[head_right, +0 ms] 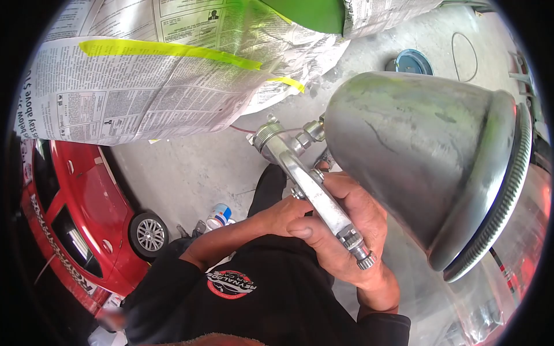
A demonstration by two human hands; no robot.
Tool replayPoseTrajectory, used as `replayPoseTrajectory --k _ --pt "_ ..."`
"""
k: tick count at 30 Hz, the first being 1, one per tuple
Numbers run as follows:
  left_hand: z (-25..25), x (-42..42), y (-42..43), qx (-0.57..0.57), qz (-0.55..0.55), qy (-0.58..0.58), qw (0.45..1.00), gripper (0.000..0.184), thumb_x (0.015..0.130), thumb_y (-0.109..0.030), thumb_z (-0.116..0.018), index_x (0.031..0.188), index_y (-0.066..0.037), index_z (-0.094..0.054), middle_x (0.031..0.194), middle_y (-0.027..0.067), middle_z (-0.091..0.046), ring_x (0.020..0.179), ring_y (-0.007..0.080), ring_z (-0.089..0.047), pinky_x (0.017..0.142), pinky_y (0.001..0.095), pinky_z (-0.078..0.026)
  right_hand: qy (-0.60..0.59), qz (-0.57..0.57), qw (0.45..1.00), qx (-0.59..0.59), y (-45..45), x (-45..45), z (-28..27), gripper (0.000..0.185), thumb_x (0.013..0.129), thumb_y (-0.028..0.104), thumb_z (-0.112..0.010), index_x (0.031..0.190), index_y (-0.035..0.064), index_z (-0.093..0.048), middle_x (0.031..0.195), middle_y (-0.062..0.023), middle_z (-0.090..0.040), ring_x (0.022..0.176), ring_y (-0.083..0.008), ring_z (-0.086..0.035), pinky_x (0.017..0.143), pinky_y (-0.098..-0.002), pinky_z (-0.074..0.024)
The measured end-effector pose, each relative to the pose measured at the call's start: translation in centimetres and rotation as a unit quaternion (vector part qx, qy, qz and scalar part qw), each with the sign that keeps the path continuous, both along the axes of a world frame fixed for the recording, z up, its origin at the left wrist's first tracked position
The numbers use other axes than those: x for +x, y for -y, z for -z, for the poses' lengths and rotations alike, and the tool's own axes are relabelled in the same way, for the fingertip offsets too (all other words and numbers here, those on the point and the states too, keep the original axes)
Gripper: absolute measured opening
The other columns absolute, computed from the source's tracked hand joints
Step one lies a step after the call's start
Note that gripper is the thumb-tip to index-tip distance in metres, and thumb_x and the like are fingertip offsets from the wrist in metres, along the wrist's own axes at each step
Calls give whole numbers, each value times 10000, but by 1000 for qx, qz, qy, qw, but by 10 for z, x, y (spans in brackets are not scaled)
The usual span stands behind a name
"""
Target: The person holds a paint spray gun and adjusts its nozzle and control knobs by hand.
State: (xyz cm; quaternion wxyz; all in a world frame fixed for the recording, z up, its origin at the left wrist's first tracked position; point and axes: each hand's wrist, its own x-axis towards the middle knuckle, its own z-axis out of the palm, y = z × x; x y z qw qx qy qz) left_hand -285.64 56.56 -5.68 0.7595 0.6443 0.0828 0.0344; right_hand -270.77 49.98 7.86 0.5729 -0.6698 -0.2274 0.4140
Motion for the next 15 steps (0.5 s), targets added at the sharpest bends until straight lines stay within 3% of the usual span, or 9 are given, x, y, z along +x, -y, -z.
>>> replayPoseTrajectory --k 4,10,15 --pt "4 -1 1 -17 22 -23 999 336 891 -103 -721 1189 5 -611 1093 166 -663 1002 334 -661 877 425 -526 -7 29 1000 -2 1 -3 -1 516 795 221 -890 1136 -64 -627 984 -143 -715 857 -188 -660 805 -335 -531" --pt "2 -2 -1 -7 48 -36 998 418 888 -79 -710 1289 -13 -610 1107 141 -680 1001 305 -666 890 418 -529 84 59 995 -16 12 -4 12 517 812 285 -878 1109 -54 -625 930 -100 -657 776 -165 -600 715 -304 -496" --pt "2 -1 1 7 42 -33 999 376 881 -86 -714 1242 -18 -632 1060 133 -679 974 313 -662 864 416 -525 -1 50 999 -11 16 -2 5 523 801 278 -890 1124 -45 -634 937 -92 -676 783 -155 -612 747 -306 -507"
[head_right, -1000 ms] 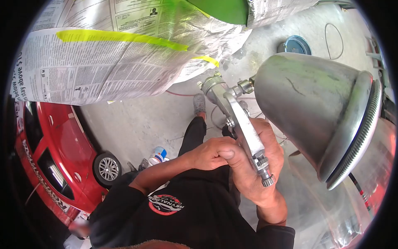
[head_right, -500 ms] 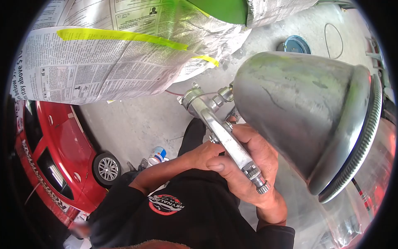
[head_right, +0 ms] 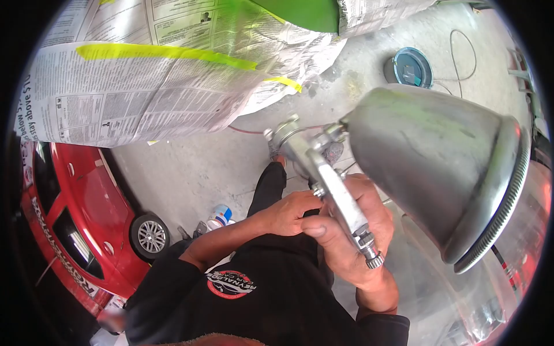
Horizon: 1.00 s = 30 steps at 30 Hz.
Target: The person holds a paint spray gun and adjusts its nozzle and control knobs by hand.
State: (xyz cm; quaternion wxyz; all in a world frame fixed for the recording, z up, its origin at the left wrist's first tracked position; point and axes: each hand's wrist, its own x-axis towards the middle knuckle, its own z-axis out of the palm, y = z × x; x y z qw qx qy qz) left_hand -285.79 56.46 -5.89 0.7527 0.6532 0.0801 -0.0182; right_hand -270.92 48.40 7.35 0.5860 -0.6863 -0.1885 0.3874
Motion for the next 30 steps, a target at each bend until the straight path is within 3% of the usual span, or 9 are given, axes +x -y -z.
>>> replayPoseTrajectory --k 5,12,15,16,19,21,24,28,30 --pt "13 1 12 13 -45 12 999 257 881 -125 -725 1098 -9 -651 969 138 -641 906 336 -641 794 423 -507 -33 -58 997 41 -3 9 -8 546 772 222 -908 1168 -45 -645 995 -121 -732 875 -183 -685 857 -344 -536" --pt "0 5 7 -37 -31 -61 997 257 909 -64 -673 1164 -38 -660 1045 119 -679 948 293 -665 846 408 -525 8 -70 997 22 17 22 -5 528 794 146 -886 1208 -65 -635 1070 -144 -732 926 -209 -694 968 -390 -507" --pt "18 -2 8 25 -19 -105 994 255 918 -29 -631 1169 -57 -671 1075 131 -688 978 321 -673 861 411 -529 -60 -59 996 38 26 19 -4 508 820 99 -859 1234 -76 -624 1142 -161 -714 941 -207 -689 959 -381 -513" --pt "36 -8 10 42 -32 -109 993 255 928 -9 -591 1160 -69 -679 1056 157 -701 976 359 -685 861 415 -535 -50 -83 995 -1 34 19 -3 524 839 92 -844 1279 -70 -610 1184 -160 -699 940 -205 -686 898 -359 -536" --pt "105 -47 24 157 -87 -170 969 248 933 -15 -581 1155 -67 -680 1044 180 -712 960 385 -691 846 446 -540 0 -55 997 -62 42 10 9 614 773 381 -905 1127 -49 -647 937 -48 -664 717 -100 -564 654 -264 -471" --pt "147 -91 30 242 -38 -294 924 212 942 -79 -602 1137 -74 -685 1038 193 -719 972 395 -691 857 478 -539 29 -104 990 -91 72 2 36 557 817 243 -881 1224 -50 -639 953 -37 -659 827 -102 -574 761 -250 -482" --pt "201 -178 42 291 -22 -392 872 228 931 -243 -658 1085 -81 -701 1000 189 -724 946 408 -689 825 504 -541 -41 -114 988 -100 96 -6 49 551 835 180 -863 1276 -45 -623 967 -37 -659 853 -102 -574 788 -246 -477" --pt "203 -238 39 326 11 -491 808 293 930 -349 -666 895 -65 -726 859 187 -719 844 415 -693 755 520 -542 -48 -158 980 -108 118 4 55 546 837 147 -855 1293 -41 -618 948 -33 -650 837 -99 -571 769 -251 -477" --pt "198 -232 43 345 -4 -472 811 342 931 -376 -666 817 -56 -711 808 190 -705 815 416 -690 739 523 -540 -57 -154 981 -104 124 15 55 533 835 153 -855 1274 -41 -623 926 -28 -642 821 -97 -568 752 -253 -474"
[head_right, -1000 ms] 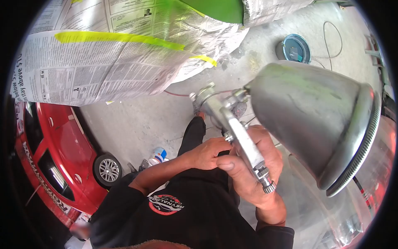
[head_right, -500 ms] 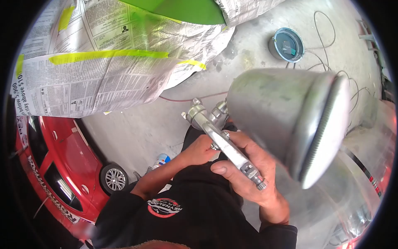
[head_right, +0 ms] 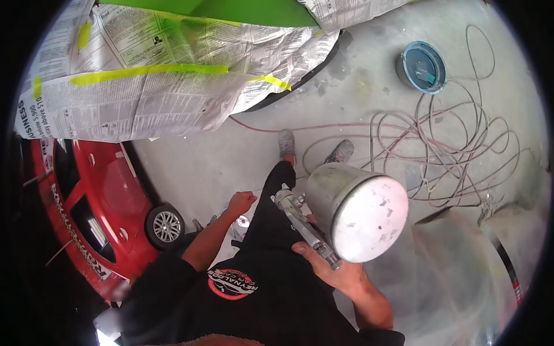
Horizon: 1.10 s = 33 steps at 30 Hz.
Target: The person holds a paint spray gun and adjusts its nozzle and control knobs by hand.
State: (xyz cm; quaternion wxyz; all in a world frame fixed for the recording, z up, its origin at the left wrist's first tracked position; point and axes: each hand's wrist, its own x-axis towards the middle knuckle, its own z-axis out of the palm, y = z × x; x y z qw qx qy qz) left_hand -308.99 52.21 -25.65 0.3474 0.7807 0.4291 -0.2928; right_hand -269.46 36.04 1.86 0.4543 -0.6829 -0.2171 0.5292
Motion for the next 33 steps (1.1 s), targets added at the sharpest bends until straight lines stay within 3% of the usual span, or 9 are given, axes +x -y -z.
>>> replayPoseTrajectory --k 2,5,6,9,10,17,20,28,33 --pt "-4 12 1 -2 5 25 1000 385 928 -398 -670 772 -47 -696 771 194 -690 789 418 -682 724 525 -534 8 22 999 25 2 10 1 507 834 182 -857 1230 -43 -634 895 -21 -632 796 -94 -562 727 -253 -469" --pt "-7 59 15 -40 19 77 996 420 925 -413 -675 743 -34 -672 740 198 -668 761 424 -663 709 527 -519 -21 25 998 48 -2 35 -13 541 859 185 -847 1286 -55 -619 1177 -147 -691 1080 -213 -663 906 -332 -527" --pt "-7 76 21 -46 30 102 993 430 929 -409 -672 728 -29 -664 733 199 -661 755 426 -656 707 528 -514 -15 53 996 65 -2 38 -13 580 845 190 -859 1294 -75 -606 1103 -127 -697 963 -163 -662 823 -299 -527" --pt "-15 126 44 -69 4 198 978 423 971 -365 -628 746 -7 -625 752 198 -627 783 416 -630 719 509 -492 -18 96 995 30 -18 53 -24 684 807 503 -849 1128 -56 -621 909 -61 -692 727 -112 -601 653 -259 -472" --pt "-21 140 49 -78 -14 233 969 414 989 -346 -607 763 1 -610 764 198 -613 801 409 -621 727 499 -484 11 103 990 91 -16 55 -21 626 812 339 -881 1214 -69 -628 977 -101 -695 722 -109 -587 675 -257 -479" --pt "-53 181 36 -48 -81 319 943 129 1010 -143 -527 1012 -19 -564 996 194 -603 966 410 -610 845 480 -491 46 156 986 41 -44 55 -53 832 732 609 -830 1173 -64 -616 986 -91 -721 704 -111 -628 618 -252 -491" --pt "-46 167 14 -44 -101 297 949 143 975 -75 -533 1104 -41 -583 1045 179 -617 1017 391 -626 892 464 -504 134 163 978 3 -73 44 -68 987 756 812 -671 1240 -43 -584 1013 -94 -672 689 -107 -611 552 -228 -450" --pt "-24 86 -42 -29 -37 213 976 191 937 -82 -577 1115 -50 -636 1081 173 -672 1052 365 -647 939 454 -510 176 170 969 -15 -100 31 -84 976 773 775 -708 1297 -35 -565 1016 -101 -665 713 -127 -621 560 -234 -451" --pt "-11 48 -56 -34 -20 162 986 164 926 -112 -607 1083 -74 -635 1018 166 -691 1001 372 -662 902 465 -525 132 232 963 31 -108 28 -84 785 768 576 -846 1162 -77 -657 936 -73 -689 712 -120 -601 649 -260 -474"
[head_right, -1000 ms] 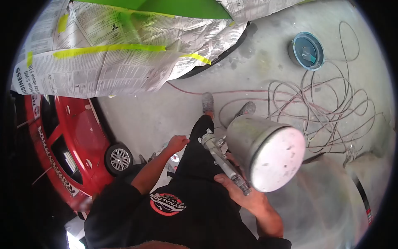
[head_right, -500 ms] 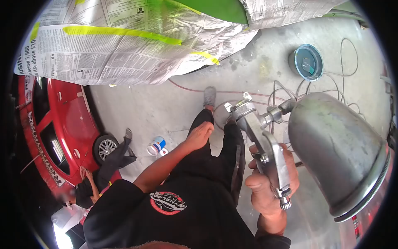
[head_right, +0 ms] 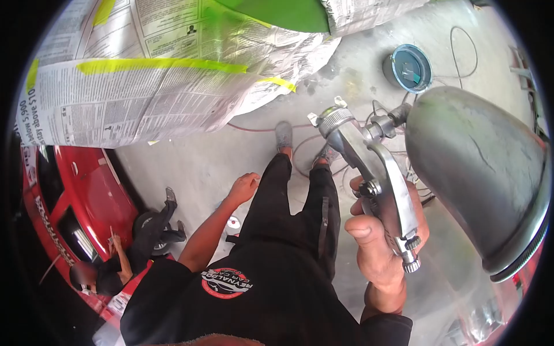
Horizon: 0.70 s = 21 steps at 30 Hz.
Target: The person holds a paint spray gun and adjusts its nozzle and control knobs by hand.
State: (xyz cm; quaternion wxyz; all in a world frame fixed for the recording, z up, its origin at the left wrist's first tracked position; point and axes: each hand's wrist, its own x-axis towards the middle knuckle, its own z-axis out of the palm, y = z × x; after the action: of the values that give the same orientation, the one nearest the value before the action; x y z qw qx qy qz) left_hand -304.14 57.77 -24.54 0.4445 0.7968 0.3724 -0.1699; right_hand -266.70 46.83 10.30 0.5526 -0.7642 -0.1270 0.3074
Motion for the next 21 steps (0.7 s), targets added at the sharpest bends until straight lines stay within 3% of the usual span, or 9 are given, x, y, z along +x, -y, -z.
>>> replayPoseTrajectory --k 7,21 --pt "17 -21 5 2 -3 -12 1000 163 914 -130 -617 1063 -68 -641 964 184 -700 937 390 -677 861 493 -535 -28 8 998 47 -2 5 6 692 770 397 -906 1189 -84 -638 938 -60 -683 723 -89 -574 662 -234 -453" --pt "13 0 21 -12 -36 19 999 146 904 -117 -621 1035 -56 -643 968 174 -705 947 377 -680 864 471 -537 -3 -24 999 24 -9 20 11 644 851 390 -842 1246 -73 -633 1014 -83 -693 867 -141 -613 774 -286 -496"
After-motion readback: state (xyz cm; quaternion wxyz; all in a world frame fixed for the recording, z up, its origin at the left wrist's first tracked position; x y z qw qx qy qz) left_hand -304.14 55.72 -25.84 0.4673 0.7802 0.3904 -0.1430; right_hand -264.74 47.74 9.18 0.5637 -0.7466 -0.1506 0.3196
